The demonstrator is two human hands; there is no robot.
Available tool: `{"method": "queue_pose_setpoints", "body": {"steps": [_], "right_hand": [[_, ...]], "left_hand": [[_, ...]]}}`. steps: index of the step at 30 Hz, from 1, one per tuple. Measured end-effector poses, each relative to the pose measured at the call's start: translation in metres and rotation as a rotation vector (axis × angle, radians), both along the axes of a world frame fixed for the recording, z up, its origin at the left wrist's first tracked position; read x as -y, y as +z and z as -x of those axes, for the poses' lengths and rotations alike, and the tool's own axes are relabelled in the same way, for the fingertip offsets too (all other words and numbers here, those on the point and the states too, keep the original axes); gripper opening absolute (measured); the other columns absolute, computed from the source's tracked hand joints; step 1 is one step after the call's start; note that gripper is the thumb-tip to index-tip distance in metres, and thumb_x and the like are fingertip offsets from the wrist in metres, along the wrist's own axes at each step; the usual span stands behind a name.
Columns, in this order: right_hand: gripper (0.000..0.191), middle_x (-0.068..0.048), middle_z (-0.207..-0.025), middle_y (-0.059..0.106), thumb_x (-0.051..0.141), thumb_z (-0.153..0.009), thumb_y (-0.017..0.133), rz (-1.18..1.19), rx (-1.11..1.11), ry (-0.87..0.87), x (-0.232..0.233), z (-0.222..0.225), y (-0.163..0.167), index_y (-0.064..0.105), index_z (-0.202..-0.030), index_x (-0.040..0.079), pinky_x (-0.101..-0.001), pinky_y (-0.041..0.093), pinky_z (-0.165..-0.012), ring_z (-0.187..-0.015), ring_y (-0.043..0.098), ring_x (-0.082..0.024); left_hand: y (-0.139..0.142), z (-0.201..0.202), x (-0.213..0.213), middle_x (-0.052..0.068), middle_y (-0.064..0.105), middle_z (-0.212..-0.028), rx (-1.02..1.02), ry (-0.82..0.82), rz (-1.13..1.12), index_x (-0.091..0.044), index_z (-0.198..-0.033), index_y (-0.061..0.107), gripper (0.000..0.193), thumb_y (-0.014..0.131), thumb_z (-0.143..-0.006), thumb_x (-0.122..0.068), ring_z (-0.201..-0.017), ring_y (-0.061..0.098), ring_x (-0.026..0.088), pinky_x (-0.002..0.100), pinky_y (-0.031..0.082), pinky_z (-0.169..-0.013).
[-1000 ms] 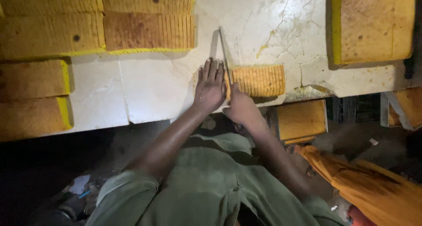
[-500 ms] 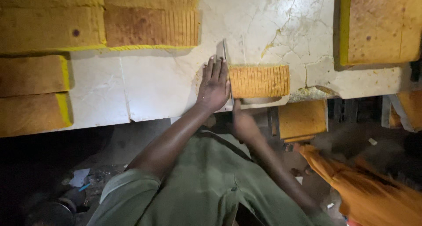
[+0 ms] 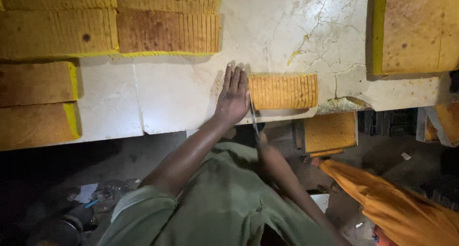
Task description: The person uses a long knife to slice rectangular yellow food blocks into thin strips on a white table. They remove a metal frame from a block, flip the block, and continue cutting. The cut strips are stacked on the table.
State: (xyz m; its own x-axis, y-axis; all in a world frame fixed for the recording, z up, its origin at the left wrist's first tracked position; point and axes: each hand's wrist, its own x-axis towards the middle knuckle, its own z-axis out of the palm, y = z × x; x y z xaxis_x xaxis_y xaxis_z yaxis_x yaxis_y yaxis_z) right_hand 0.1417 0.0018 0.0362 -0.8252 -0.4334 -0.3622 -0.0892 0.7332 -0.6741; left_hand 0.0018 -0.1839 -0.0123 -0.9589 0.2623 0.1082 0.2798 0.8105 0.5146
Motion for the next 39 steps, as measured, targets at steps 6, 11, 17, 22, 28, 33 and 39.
{"method": "queue_pose_setpoints", "body": {"steps": [6,11,17,22,28,33,39], "right_hand": [[0.082,-0.031,-0.088,0.07,0.011,-0.075,0.075,-0.234,0.013,-0.059,0.023,0.087,-0.052,0.028,-0.138,-0.013,-0.0552,0.056,-0.071,-0.08,0.069,-0.049],[0.065,-0.033,-0.089,0.069,0.009,-0.078,0.07,-0.151,-0.042,-0.07,0.035,0.098,-0.015,0.036,-0.13,-0.01,-0.0555,0.056,-0.075,-0.086,0.069,-0.051],[0.069,-0.035,-0.092,0.066,0.005,-0.083,0.063,-0.186,0.127,0.047,-0.006,-0.015,-0.006,0.028,-0.141,-0.009,-0.0558,0.056,-0.07,-0.081,0.069,-0.052],[0.08,-0.031,-0.09,0.068,0.003,-0.087,0.058,-0.342,0.271,-0.122,0.023,0.027,-0.049,0.016,-0.154,-0.005,-0.0539,0.06,-0.068,-0.077,0.074,-0.048],[0.076,-0.031,-0.089,0.07,0.012,-0.08,0.073,-0.22,0.069,-0.103,0.062,0.119,-0.005,0.028,-0.136,-0.01,-0.0511,0.059,-0.075,-0.084,0.071,-0.048],[0.078,-0.031,-0.089,0.069,0.011,-0.083,0.07,-0.234,0.073,-0.009,0.033,0.044,0.014,0.025,-0.141,-0.013,-0.0517,0.058,-0.074,-0.084,0.07,-0.048],[0.075,-0.031,-0.087,0.068,0.008,-0.091,0.064,-0.239,-0.03,0.06,-0.005,-0.024,-0.058,0.023,-0.15,-0.014,-0.0539,0.055,-0.071,-0.079,0.069,-0.048]], "left_hand": [[-0.001,-0.007,0.011,0.031,0.019,-0.169,0.024,-0.003,-0.211,0.013,-0.159,0.026,0.066,0.048,-0.103,-0.015,-0.159,0.008,0.046,0.05,0.016,-0.131],[-0.001,-0.005,0.015,0.028,0.018,-0.167,0.019,0.007,-0.217,0.011,-0.158,0.023,0.067,0.052,-0.102,-0.013,-0.158,0.008,0.043,0.048,0.02,-0.129],[-0.009,-0.008,0.011,0.026,0.016,-0.168,0.09,0.035,-0.194,0.008,-0.159,0.022,0.07,0.053,-0.1,-0.013,-0.159,0.009,0.042,0.047,0.023,-0.13],[-0.012,-0.006,0.013,0.029,0.01,-0.167,0.069,0.029,-0.195,0.01,-0.159,0.017,0.072,0.053,-0.101,-0.014,-0.158,0.007,0.045,0.047,0.021,-0.129],[-0.003,-0.008,0.028,0.03,0.013,-0.17,0.043,0.02,-0.106,0.0,-0.161,0.023,0.065,0.049,-0.107,-0.026,-0.159,0.008,0.043,0.059,0.013,-0.128],[-0.001,-0.011,0.024,0.03,0.015,-0.167,0.117,0.099,0.036,-0.007,-0.163,0.024,0.071,0.05,-0.101,-0.031,-0.157,0.008,0.045,0.068,0.004,-0.123],[-0.01,-0.01,0.023,0.031,0.013,-0.168,0.103,0.074,0.062,-0.005,-0.164,0.018,0.072,0.048,-0.104,-0.033,-0.159,0.006,0.046,0.067,0.003,-0.125]]}}
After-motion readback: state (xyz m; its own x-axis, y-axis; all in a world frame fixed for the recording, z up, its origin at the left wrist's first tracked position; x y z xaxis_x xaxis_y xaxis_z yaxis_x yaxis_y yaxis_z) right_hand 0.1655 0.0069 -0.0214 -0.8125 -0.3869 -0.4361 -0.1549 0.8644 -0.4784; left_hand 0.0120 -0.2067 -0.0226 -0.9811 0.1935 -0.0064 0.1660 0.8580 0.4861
